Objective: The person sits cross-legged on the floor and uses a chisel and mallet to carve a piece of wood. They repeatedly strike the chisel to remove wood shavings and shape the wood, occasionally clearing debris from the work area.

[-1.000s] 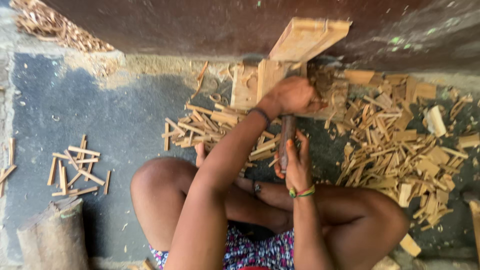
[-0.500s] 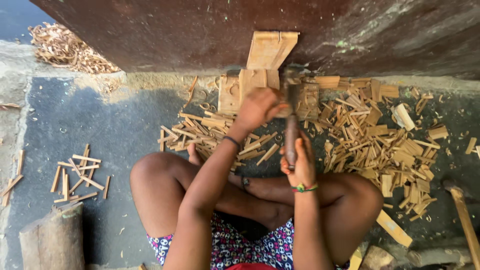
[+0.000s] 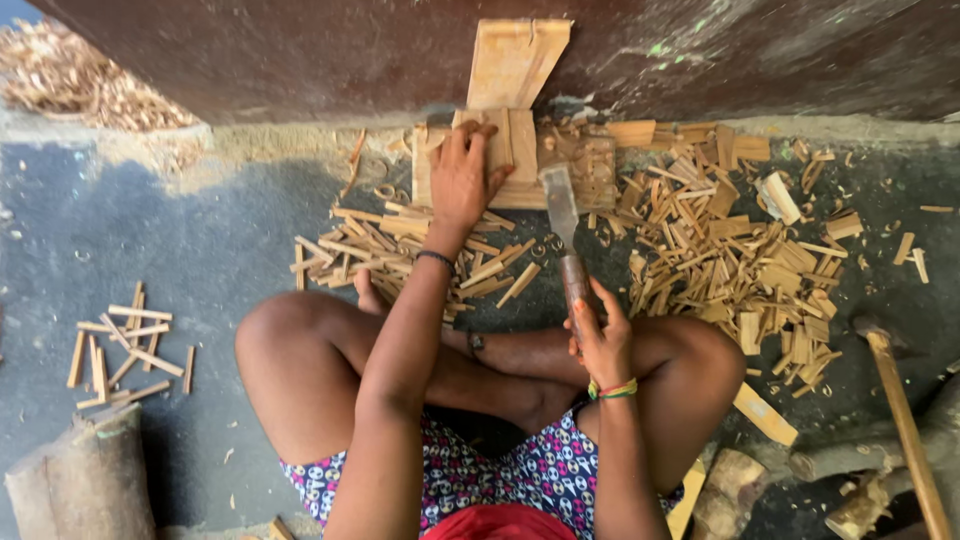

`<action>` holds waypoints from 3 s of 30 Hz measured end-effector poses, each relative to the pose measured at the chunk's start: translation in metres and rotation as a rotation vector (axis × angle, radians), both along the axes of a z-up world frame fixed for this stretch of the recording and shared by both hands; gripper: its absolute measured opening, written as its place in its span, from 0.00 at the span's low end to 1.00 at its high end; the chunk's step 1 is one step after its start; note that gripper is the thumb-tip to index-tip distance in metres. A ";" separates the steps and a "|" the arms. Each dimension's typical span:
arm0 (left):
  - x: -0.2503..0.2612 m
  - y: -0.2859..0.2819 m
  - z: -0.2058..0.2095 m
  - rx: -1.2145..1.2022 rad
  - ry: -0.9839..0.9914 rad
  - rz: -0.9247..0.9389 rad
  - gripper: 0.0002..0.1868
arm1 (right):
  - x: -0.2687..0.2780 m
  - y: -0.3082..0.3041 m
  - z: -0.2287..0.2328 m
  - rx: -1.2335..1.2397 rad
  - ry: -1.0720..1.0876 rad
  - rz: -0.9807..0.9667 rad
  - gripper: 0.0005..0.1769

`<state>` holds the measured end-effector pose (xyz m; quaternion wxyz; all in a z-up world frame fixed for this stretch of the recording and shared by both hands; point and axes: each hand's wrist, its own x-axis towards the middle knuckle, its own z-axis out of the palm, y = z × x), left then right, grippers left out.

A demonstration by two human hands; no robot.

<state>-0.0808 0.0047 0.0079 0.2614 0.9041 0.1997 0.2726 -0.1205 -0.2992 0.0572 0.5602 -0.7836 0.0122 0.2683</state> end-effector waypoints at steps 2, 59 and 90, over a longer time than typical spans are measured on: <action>-0.001 0.004 -0.002 -0.028 -0.010 -0.003 0.34 | 0.000 -0.002 -0.001 0.028 -0.003 -0.002 0.28; 0.011 -0.062 0.027 -0.128 -0.080 -0.717 0.24 | -0.008 0.029 0.029 0.258 0.272 0.097 0.31; 0.024 -0.061 0.018 -0.197 0.179 -0.715 0.22 | -0.004 0.031 0.013 0.142 0.302 0.186 0.24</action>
